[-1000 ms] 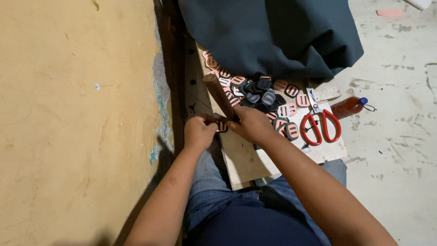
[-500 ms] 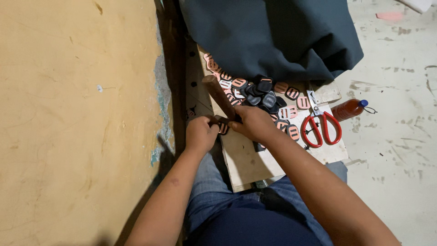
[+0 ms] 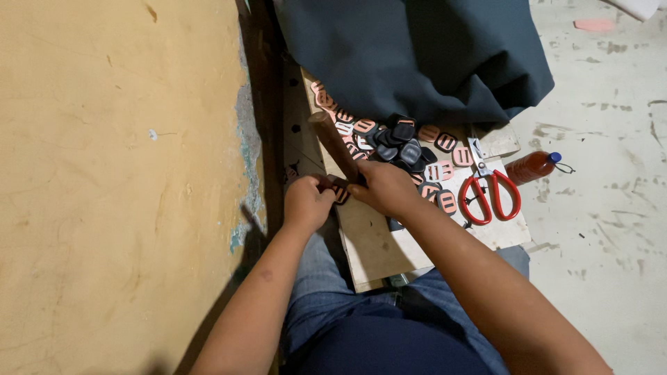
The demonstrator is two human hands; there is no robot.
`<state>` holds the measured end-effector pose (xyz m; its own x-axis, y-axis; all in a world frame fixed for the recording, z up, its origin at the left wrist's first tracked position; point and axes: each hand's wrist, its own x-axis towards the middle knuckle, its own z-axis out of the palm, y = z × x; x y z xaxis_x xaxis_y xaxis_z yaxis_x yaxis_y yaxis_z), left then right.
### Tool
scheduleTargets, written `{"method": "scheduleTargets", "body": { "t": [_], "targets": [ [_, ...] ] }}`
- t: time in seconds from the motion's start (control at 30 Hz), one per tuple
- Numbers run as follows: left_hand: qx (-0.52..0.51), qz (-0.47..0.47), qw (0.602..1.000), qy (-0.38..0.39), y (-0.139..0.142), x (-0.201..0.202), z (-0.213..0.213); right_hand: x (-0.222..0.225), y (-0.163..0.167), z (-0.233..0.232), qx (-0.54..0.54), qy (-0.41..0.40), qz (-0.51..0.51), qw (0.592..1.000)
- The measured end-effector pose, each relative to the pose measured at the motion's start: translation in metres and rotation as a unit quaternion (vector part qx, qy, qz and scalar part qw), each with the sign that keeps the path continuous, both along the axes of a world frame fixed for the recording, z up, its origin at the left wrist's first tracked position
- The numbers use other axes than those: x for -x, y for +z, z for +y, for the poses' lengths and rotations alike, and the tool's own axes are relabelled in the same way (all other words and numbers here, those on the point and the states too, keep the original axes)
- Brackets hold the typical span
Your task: The person repeatedly picks small black rubber pieces from a pile on a wooden board, places each piece on the board, and uses a wooden mallet to strike and shape it. After each strike, the piece is moved aside and another is selected. Scissors and a bottle are visible nearby but not used.
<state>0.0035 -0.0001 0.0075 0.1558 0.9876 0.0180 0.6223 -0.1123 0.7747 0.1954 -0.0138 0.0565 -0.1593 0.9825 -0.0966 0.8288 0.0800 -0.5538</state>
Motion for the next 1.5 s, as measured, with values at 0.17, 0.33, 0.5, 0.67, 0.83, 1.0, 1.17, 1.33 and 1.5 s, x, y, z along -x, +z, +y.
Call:
{"method": "scheduleTargets", "body": {
  "t": [0.17, 0.33, 0.5, 0.67, 0.83, 1.0, 1.17, 1.33, 1.5],
  "targets": [
    [-0.06, 0.03, 0.998, 0.019, -0.006, -0.002, -0.007, -0.009, 0.002, -0.009, -0.006, 0.025, -0.015, 1.0],
    [0.074, -0.058, 0.995, 0.033, -0.007, -0.001, -0.004, -0.015, 0.004, -0.011, -0.003, 0.014, -0.018, 1.0],
    [0.038, -0.016, 0.999, 0.032, -0.002, -0.006, -0.002, -0.003, -0.001, -0.002, 0.029, -0.022, 0.01, 0.999],
    [0.057, -0.066, 0.996, 0.029, -0.001, -0.005, -0.001, -0.001, -0.003, 0.003, -0.038, 0.035, 0.004, 0.999],
    [0.025, -0.065, 0.996, 0.056, -0.009, -0.002, -0.005, -0.015, 0.0, 0.0, -0.018, 0.077, -0.016, 0.997],
    [0.037, -0.036, 0.998, 0.035, -0.006, -0.003, -0.001, -0.015, 0.006, -0.002, -0.017, 0.069, -0.012, 0.997],
    [-0.077, 0.106, 0.991, -0.03, 0.01, -0.005, -0.002, -0.007, 0.002, 0.004, 0.045, -0.002, 0.017, 0.999],
    [-0.059, 0.111, 0.992, -0.028, 0.011, -0.006, -0.005, -0.011, -0.006, -0.006, -0.004, 0.02, 0.02, 1.0],
    [0.167, -0.152, 0.973, 0.05, -0.002, -0.001, 0.007, -0.014, -0.009, -0.012, -0.012, 0.026, -0.031, 0.999]
  ]
}}
